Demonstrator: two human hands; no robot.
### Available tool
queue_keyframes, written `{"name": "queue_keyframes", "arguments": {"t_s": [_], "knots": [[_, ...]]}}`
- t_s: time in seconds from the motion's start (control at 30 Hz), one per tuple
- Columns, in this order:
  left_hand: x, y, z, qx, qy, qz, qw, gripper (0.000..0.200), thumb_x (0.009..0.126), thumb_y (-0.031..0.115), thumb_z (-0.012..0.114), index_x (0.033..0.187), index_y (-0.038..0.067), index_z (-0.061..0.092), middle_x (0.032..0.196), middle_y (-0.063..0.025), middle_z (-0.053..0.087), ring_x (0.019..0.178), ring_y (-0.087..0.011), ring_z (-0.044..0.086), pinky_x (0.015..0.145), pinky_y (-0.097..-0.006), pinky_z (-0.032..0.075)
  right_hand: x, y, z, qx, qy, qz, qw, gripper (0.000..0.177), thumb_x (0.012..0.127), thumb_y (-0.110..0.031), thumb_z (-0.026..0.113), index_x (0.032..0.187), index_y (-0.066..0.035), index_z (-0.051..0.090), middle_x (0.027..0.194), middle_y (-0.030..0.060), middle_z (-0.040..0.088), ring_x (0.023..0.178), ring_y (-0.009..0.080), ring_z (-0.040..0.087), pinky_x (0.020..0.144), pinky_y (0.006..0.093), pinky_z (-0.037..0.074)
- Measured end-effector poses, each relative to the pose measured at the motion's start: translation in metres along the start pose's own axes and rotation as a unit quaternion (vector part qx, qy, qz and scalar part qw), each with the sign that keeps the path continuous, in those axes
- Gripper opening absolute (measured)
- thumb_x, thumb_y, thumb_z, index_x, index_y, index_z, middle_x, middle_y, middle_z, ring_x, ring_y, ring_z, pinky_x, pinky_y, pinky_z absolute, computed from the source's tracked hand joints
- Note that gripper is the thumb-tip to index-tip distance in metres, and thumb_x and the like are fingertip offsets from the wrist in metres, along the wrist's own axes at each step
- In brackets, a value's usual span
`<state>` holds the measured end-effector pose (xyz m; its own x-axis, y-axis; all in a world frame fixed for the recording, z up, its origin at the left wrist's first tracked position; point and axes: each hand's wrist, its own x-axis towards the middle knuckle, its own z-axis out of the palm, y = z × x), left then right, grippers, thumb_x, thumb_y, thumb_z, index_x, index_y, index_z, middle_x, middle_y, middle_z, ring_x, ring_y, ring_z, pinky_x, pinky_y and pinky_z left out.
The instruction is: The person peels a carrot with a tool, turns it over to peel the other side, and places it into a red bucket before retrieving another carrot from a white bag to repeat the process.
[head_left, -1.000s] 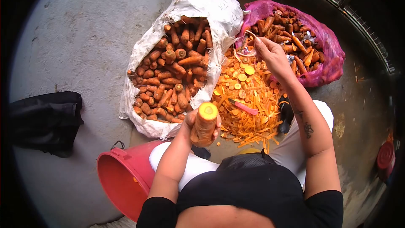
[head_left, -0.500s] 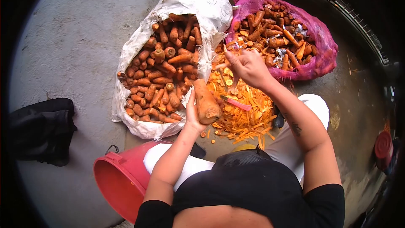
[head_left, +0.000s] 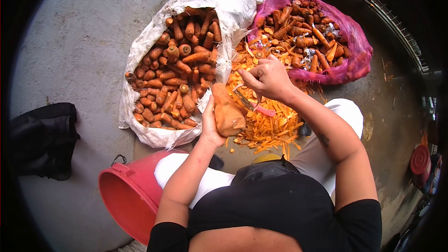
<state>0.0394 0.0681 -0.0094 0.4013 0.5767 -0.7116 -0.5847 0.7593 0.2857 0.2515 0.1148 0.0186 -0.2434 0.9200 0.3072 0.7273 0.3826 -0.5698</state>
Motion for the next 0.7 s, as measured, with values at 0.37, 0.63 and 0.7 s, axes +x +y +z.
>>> {"name": "queue_keyframes", "arguments": {"t_s": [0.37,0.63,0.7], "knots": [[0.003,-0.001,0.008,0.067,-0.032,-0.024,0.997,0.053,0.096,0.051,0.04,0.129,0.01,0.047,0.115,-0.0105,0.06,0.102,-0.0243,0.063,0.087,-0.0418,0.053,-0.004,-0.016,0.01,0.009,0.004,-0.07,0.997,0.035,0.083,-0.028,0.064,0.05,-0.016,0.062,0.044,0.0022,0.048,0.049,0.0215,0.047,0.058,0.0346,0.035],[0.012,-0.005,0.006,0.091,0.034,-0.067,0.993,0.053,0.097,0.051,0.037,0.123,0.007,0.05,0.11,-0.0136,0.062,0.098,-0.028,0.064,0.084,-0.0437,0.055,-0.01,-0.027,0.017,0.029,0.018,-0.161,0.986,0.038,0.077,-0.02,0.064,0.042,-0.015,0.049,0.045,-0.0008,0.051,0.046,0.0197,0.045,0.055,0.0334,0.035],[0.011,-0.007,0.009,0.092,0.034,-0.066,0.993,0.052,0.097,0.05,0.036,0.123,0.006,0.05,0.11,-0.0137,0.062,0.098,-0.0281,0.064,0.083,-0.0436,0.055,-0.011,-0.027,0.015,0.023,0.016,-0.17,0.985,0.038,0.077,-0.019,0.063,0.042,-0.015,0.049,0.045,-0.0006,0.052,0.046,0.0196,0.045,0.054,0.0342,0.035]]}}
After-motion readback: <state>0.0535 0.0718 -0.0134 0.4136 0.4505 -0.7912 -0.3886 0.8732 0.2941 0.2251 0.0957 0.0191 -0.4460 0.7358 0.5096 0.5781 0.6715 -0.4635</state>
